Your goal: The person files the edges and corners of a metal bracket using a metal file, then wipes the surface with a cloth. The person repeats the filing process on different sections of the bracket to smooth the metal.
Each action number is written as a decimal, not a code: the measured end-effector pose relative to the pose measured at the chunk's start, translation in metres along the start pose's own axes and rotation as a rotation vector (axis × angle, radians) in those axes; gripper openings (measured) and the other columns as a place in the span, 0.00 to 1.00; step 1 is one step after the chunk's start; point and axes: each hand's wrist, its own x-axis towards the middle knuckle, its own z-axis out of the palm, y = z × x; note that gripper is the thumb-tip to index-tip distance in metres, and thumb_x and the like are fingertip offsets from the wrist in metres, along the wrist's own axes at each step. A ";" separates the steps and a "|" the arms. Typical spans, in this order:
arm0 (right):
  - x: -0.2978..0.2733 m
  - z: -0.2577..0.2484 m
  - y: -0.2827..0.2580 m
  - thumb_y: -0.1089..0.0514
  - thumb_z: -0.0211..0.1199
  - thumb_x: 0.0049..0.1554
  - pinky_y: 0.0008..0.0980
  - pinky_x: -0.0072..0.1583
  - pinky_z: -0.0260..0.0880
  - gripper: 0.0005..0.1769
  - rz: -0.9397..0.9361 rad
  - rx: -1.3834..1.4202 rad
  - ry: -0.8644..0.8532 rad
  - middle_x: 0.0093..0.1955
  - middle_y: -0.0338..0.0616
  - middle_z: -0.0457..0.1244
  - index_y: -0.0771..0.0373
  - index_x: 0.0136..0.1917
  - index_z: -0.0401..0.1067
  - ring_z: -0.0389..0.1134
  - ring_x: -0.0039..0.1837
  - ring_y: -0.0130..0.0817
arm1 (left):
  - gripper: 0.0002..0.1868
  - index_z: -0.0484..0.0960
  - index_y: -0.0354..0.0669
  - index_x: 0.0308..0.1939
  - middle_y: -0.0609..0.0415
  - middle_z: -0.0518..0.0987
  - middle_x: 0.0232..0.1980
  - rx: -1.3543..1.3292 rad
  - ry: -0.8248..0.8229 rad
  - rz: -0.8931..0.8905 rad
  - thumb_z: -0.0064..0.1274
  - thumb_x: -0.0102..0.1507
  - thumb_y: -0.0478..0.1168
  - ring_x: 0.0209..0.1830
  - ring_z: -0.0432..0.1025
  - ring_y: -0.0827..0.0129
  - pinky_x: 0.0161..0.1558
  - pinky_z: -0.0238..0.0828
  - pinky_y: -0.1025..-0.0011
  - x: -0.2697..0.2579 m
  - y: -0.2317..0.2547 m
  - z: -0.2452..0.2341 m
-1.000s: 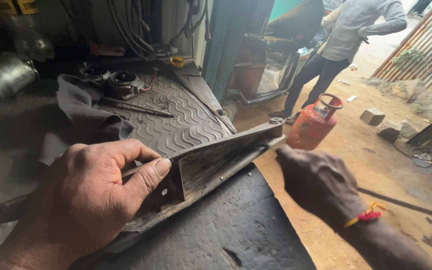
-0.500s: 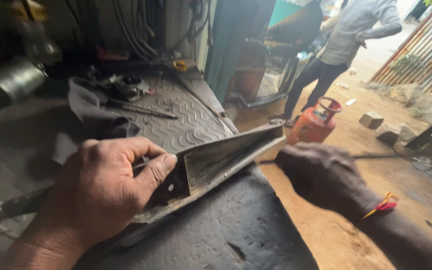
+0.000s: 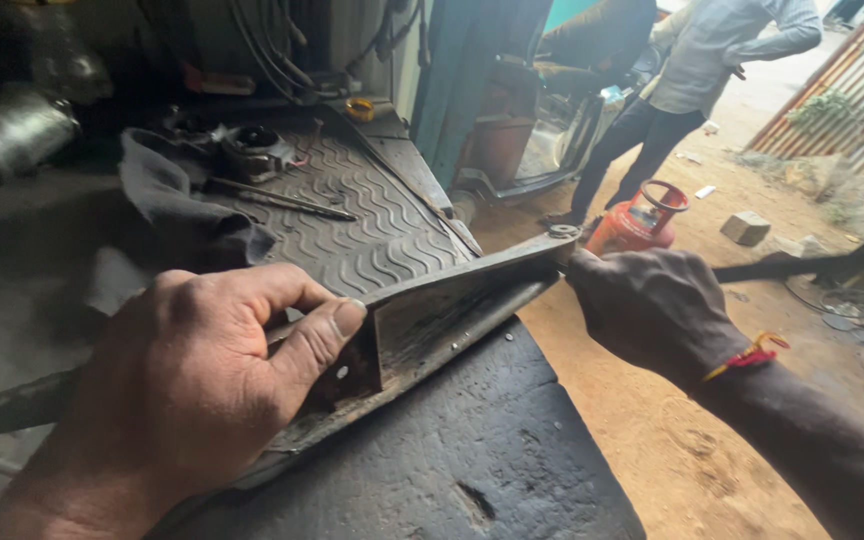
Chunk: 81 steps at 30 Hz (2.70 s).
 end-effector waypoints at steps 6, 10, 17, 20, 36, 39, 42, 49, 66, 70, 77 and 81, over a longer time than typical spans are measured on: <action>0.003 -0.009 -0.005 0.56 0.51 0.61 0.42 0.30 0.68 0.15 -0.026 0.005 -0.068 0.23 0.39 0.64 0.50 0.56 0.76 0.69 0.25 0.36 | 0.15 0.92 0.58 0.39 0.57 0.85 0.20 0.093 -0.070 -0.098 0.58 0.63 0.58 0.24 0.79 0.70 0.29 0.77 0.68 -0.002 0.009 -0.004; -0.003 -0.016 -0.025 0.59 0.52 0.59 0.42 0.33 0.69 0.10 -0.094 0.098 0.026 0.28 0.38 0.66 0.53 0.44 0.76 0.69 0.28 0.38 | 0.16 0.92 0.59 0.37 0.57 0.85 0.19 0.077 -0.008 -0.001 0.59 0.62 0.62 0.23 0.79 0.68 0.29 0.77 0.65 -0.003 0.004 0.001; -0.012 -0.044 -0.063 0.56 0.57 0.59 0.44 0.35 0.68 0.07 -0.245 0.103 0.028 0.25 0.38 0.65 0.50 0.45 0.76 0.70 0.31 0.39 | 0.16 0.91 0.60 0.36 0.56 0.84 0.21 0.070 0.012 0.076 0.56 0.60 0.61 0.25 0.82 0.62 0.33 0.77 0.62 -0.005 -0.006 0.006; -0.026 -0.054 -0.090 0.57 0.59 0.52 0.42 0.37 0.69 0.10 -0.332 0.264 0.224 0.30 0.38 0.66 0.55 0.47 0.76 0.70 0.33 0.39 | 0.18 0.91 0.59 0.35 0.57 0.84 0.21 0.077 0.044 0.138 0.56 0.61 0.62 0.26 0.82 0.60 0.34 0.77 0.61 -0.006 -0.007 0.005; -0.001 0.005 -0.006 0.57 0.53 0.59 0.46 0.33 0.70 0.09 0.091 0.050 -0.009 0.27 0.43 0.66 0.54 0.51 0.73 0.71 0.30 0.43 | 0.18 0.91 0.58 0.37 0.54 0.85 0.23 0.008 0.031 0.105 0.54 0.61 0.61 0.26 0.83 0.62 0.35 0.78 0.61 -0.005 -0.007 0.002; -0.009 0.001 -0.019 0.60 0.53 0.56 0.45 0.33 0.70 0.12 0.028 0.048 0.045 0.28 0.42 0.67 0.56 0.52 0.73 0.71 0.30 0.43 | 0.17 0.91 0.59 0.38 0.54 0.84 0.22 0.054 0.026 0.077 0.55 0.61 0.62 0.25 0.82 0.61 0.34 0.77 0.61 -0.004 -0.008 0.004; -0.024 -0.011 -0.037 0.61 0.56 0.54 0.44 0.34 0.69 0.10 -0.083 0.137 0.138 0.28 0.42 0.65 0.57 0.49 0.73 0.70 0.31 0.43 | 0.17 0.91 0.58 0.37 0.54 0.84 0.20 0.050 0.032 0.084 0.56 0.62 0.61 0.24 0.81 0.62 0.32 0.76 0.61 -0.004 -0.007 0.007; -0.057 -0.053 -0.108 0.61 0.57 0.48 0.43 0.38 0.68 0.17 -0.326 0.388 0.553 0.34 0.43 0.64 0.61 0.52 0.69 0.68 0.34 0.40 | 0.18 0.91 0.55 0.37 0.54 0.83 0.20 0.079 0.019 0.024 0.57 0.63 0.60 0.23 0.79 0.65 0.31 0.76 0.63 -0.007 0.004 0.000; -0.055 -0.037 -0.102 0.60 0.59 0.48 0.46 0.35 0.68 0.29 -0.206 0.395 0.242 0.33 0.43 0.67 0.59 0.65 0.73 0.69 0.32 0.43 | 0.18 0.91 0.52 0.36 0.51 0.82 0.19 -0.026 0.063 0.092 0.57 0.62 0.60 0.20 0.77 0.62 0.24 0.73 0.61 -0.003 -0.005 0.005; -0.054 -0.041 -0.102 0.60 0.59 0.51 0.43 0.38 0.71 0.28 -0.178 0.441 0.284 0.42 0.43 0.68 0.58 0.66 0.73 0.71 0.38 0.43 | 0.19 0.91 0.50 0.34 0.50 0.81 0.18 -0.043 0.087 0.123 0.55 0.62 0.58 0.19 0.77 0.63 0.24 0.73 0.62 -0.003 -0.004 0.002; -0.011 -0.029 -0.043 0.61 0.52 0.61 0.45 0.44 0.75 0.25 0.276 0.257 -0.094 0.48 0.43 0.72 0.41 0.67 0.73 0.75 0.42 0.44 | 0.20 0.91 0.48 0.33 0.52 0.83 0.19 -0.089 0.112 0.106 0.52 0.64 0.57 0.22 0.77 0.65 0.28 0.74 0.64 0.000 -0.003 -0.006; -0.025 -0.036 -0.071 0.64 0.56 0.53 0.45 0.38 0.72 0.26 -0.036 0.305 0.207 0.42 0.46 0.70 0.59 0.65 0.72 0.73 0.38 0.43 | 0.22 0.90 0.45 0.33 0.48 0.82 0.21 0.002 0.068 0.044 0.52 0.66 0.57 0.22 0.77 0.64 0.29 0.73 0.63 -0.001 -0.008 -0.002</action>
